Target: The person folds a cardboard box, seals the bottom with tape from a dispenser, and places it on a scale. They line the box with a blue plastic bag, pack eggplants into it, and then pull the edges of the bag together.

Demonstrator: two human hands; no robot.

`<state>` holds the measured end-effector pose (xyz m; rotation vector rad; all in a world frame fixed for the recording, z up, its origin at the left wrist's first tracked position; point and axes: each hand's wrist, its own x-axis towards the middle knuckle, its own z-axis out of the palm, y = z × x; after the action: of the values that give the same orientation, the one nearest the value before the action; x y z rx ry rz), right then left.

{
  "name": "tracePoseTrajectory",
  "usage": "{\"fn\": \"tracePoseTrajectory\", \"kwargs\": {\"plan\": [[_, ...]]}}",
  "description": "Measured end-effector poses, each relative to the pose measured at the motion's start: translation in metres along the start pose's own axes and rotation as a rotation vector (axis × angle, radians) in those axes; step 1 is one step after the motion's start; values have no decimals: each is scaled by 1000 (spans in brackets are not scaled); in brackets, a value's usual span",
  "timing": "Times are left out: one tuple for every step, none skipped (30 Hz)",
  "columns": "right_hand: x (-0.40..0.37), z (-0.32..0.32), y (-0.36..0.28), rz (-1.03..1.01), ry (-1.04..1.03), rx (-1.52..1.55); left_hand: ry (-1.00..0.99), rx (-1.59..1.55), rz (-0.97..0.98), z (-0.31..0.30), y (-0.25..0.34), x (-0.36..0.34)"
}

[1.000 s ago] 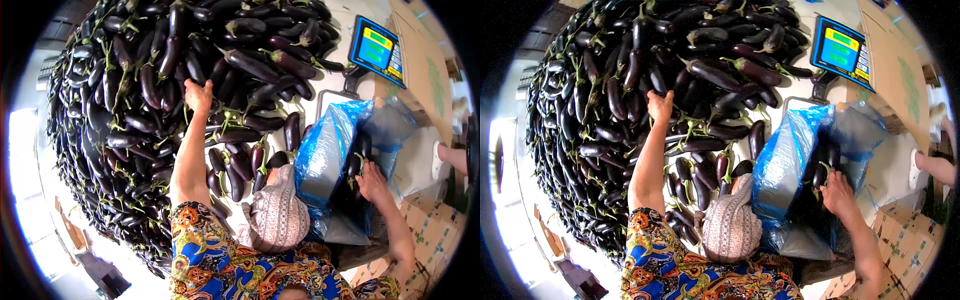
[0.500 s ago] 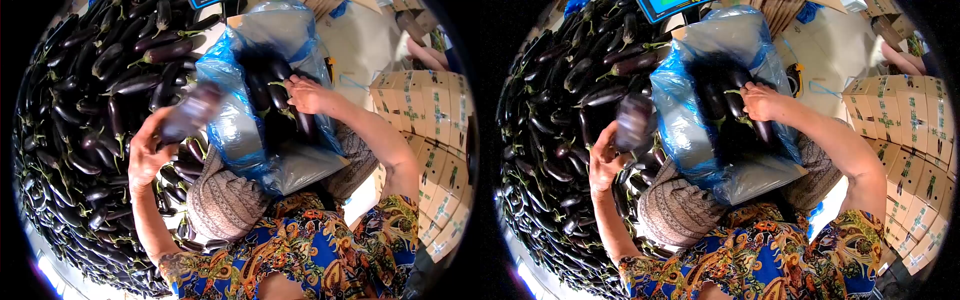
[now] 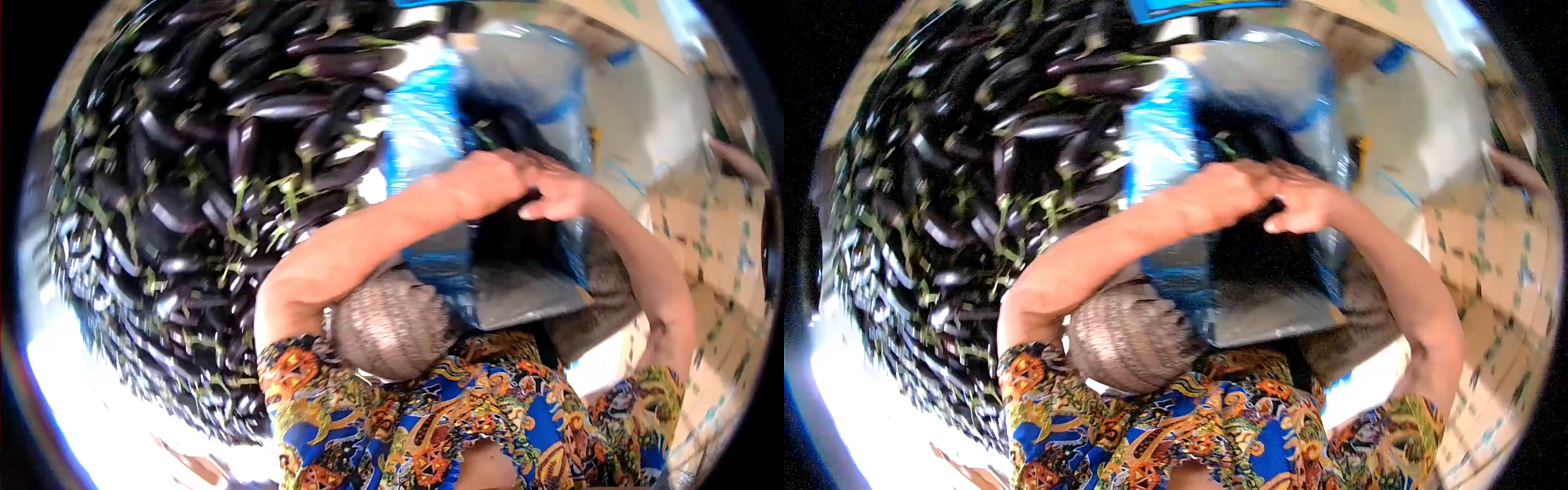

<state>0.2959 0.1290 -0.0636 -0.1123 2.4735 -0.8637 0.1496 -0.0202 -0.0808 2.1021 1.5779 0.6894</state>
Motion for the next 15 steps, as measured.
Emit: {"fn": "tracePoseTrajectory", "kwargs": {"plan": [[6,-3,-7,53,26,98,112,61,11,9,-1,-2],[8,0,-15,113,51,196,127,172,17,9,2,-5],[4,10,-11,78,154,179,80,209,-5,-3,7,-8],[7,12,-19,50,260,165,98,212,-6,-2,7,-8],[10,11,-26,204,223,102,92,210,-36,1,6,-11],[13,3,-41,366,187,34,89,201,-59,2,3,-15],[11,15,-25,303,219,53,180,110,-40,-6,0,-21],[12,10,-28,365,187,63,270,16,-14,-19,-1,-27],[10,6,-32,432,161,80,353,-77,20,-30,1,-34],[11,3,-36,501,130,98,511,-139,34,-49,-4,-50],[13,3,-39,508,121,86,650,-11,-79,-64,-10,-70],[16,3,-41,515,113,73,772,42,-261,-78,-23,-94],[18,3,-43,526,108,60,889,95,-441,-90,-39,-120],[18,3,-44,537,103,46,895,284,-613,-95,-61,-149],[19,9,-41,551,136,-9,898,419,-801,-96,-80,-180]]}}
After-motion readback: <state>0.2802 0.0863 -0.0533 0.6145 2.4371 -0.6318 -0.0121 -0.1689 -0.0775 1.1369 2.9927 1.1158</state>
